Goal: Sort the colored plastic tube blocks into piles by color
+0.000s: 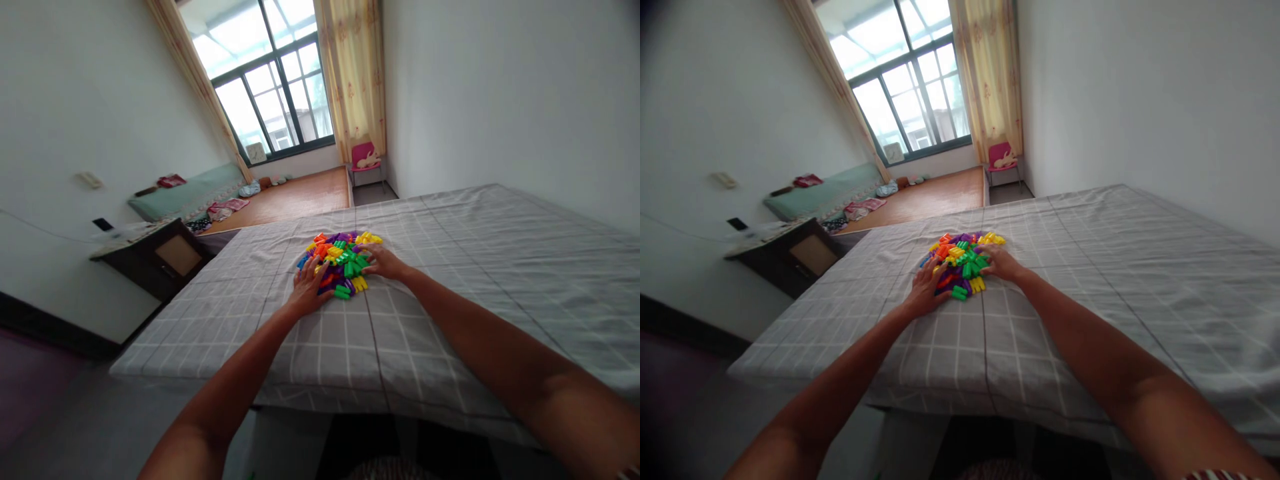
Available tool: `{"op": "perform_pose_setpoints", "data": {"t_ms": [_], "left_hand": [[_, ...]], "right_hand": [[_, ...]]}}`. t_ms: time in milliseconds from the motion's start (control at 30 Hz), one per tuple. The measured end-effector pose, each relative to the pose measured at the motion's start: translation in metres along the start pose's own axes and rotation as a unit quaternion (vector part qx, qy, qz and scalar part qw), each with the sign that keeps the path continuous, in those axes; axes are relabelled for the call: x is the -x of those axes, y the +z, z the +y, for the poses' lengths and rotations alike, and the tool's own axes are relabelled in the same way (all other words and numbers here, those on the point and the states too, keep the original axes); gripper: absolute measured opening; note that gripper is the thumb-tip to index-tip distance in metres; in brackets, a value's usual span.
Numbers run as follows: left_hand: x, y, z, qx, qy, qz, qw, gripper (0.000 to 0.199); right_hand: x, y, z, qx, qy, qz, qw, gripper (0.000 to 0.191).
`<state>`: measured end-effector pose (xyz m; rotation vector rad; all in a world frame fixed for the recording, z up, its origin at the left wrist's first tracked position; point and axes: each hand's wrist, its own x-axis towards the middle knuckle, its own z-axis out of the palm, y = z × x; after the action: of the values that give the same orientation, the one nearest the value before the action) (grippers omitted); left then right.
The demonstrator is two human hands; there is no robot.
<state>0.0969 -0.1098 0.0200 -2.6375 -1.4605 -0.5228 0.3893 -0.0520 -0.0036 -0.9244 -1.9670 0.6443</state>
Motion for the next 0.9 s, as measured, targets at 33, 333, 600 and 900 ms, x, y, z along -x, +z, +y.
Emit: {"op": "perform_pose_setpoints", "data": {"t_ms": [33,333,600,900], "left_hand": [[-0.006,-0.002,0.004,-0.003,-0.018,0.023,1.000,0.076],[-0.017,-0.015,0.085,0.050,0.247,0.035,0.967,0.033],[-0.075,-0.021,-0.034,0.125,-0.161,0.178,0.963,0.030],[-0.054,0.035,-0.082,0.354,-0.228,0.110,0.900,0.046]], "right_hand": [[-0.001,0.002,0.001,0.018,0.003,0.025,1.000,0.060],[0.003,0.002,0.005,0.068,0.032,0.063,0.995,0.020],[0.007,0.001,0.019,0.101,0.086,0.075,0.988,0.024],[0.007,-0.004,0.011,0.059,0.106,0.139,0.983,0.024]]}}
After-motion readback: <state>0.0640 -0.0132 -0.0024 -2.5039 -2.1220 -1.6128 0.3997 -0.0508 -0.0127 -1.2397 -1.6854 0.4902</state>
